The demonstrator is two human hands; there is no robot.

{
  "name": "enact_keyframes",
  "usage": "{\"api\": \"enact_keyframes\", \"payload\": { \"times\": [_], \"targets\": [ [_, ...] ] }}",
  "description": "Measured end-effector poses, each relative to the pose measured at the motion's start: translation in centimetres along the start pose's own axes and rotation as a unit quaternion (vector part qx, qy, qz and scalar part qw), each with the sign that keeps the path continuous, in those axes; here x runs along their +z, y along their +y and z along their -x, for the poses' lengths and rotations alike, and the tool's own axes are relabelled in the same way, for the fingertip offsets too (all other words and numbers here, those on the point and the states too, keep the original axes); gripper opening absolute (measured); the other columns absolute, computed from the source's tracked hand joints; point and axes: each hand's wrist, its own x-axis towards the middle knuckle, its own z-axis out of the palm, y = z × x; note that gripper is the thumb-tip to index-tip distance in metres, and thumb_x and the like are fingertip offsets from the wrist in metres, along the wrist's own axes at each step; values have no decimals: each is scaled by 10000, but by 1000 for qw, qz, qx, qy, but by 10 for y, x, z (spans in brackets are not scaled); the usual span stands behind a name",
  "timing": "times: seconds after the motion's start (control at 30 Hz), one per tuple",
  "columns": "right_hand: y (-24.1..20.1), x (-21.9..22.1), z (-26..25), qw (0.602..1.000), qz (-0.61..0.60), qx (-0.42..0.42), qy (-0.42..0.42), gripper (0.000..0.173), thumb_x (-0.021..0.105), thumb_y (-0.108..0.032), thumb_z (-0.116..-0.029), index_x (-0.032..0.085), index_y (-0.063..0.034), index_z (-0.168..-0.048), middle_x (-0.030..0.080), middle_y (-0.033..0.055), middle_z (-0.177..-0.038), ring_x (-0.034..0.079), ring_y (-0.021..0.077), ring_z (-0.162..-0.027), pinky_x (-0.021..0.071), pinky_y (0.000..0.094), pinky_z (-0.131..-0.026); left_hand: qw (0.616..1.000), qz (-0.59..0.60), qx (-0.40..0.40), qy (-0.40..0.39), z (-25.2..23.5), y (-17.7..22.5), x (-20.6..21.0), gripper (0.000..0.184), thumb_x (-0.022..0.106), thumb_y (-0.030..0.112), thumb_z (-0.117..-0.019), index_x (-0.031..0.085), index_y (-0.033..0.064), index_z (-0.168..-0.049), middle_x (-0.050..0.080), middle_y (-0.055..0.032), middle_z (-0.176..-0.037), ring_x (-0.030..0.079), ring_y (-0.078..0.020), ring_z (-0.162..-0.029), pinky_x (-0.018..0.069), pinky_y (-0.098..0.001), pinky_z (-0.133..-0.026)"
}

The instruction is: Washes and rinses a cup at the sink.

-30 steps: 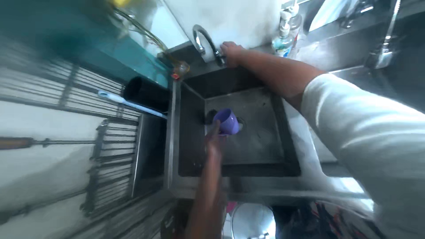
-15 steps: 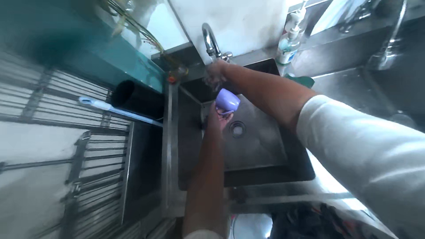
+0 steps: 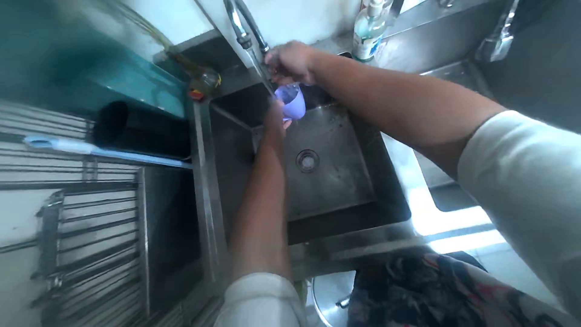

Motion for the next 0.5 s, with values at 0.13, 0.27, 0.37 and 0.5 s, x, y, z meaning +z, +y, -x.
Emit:
{"api": "enact_keyframes", "payload": {
  "times": [0.13,0.27,0.37,0.5],
  "targets": [
    [21,-36,23,998,-50,2,50,288,435,-225,-1119,597,-37,-1266,635,22,-867,605,93,-682,535,252,-649,1000,-3,10,-6,-6,-7,-1,489,508,295,-1051,469,32,-1461,499,-228,-1450,552,-345,-1278,517,-488,-1005],
    [63,-59,57,990,-85,38,101,311,458,-211,-1106,583,-20,-1318,661,42,-912,631,110,-722,553,275,-686,999,19,15,37,-10,-19,-4,445,499,287,-1039,521,-5,-1374,572,-212,-1308,607,-304,-1124,545,-452,-914],
    [97,-58,86,987,-95,85,97,318,477,-189,-1096,578,-28,-1352,671,52,-955,629,107,-749,545,277,-695,998,-15,52,44,-13,-31,-12,402,501,256,-1035,563,-38,-1301,601,-204,-1212,620,-264,-1039,542,-410,-889],
    [127,-47,126,980,-122,146,64,311,472,-166,-1100,559,-31,-1367,675,109,-1121,669,157,-916,561,329,-809,987,-98,101,73,-19,-47,-23,402,518,277,-1041,620,-70,-1218,636,-247,-1203,641,-316,-1067,548,-486,-912]
  ]
}}
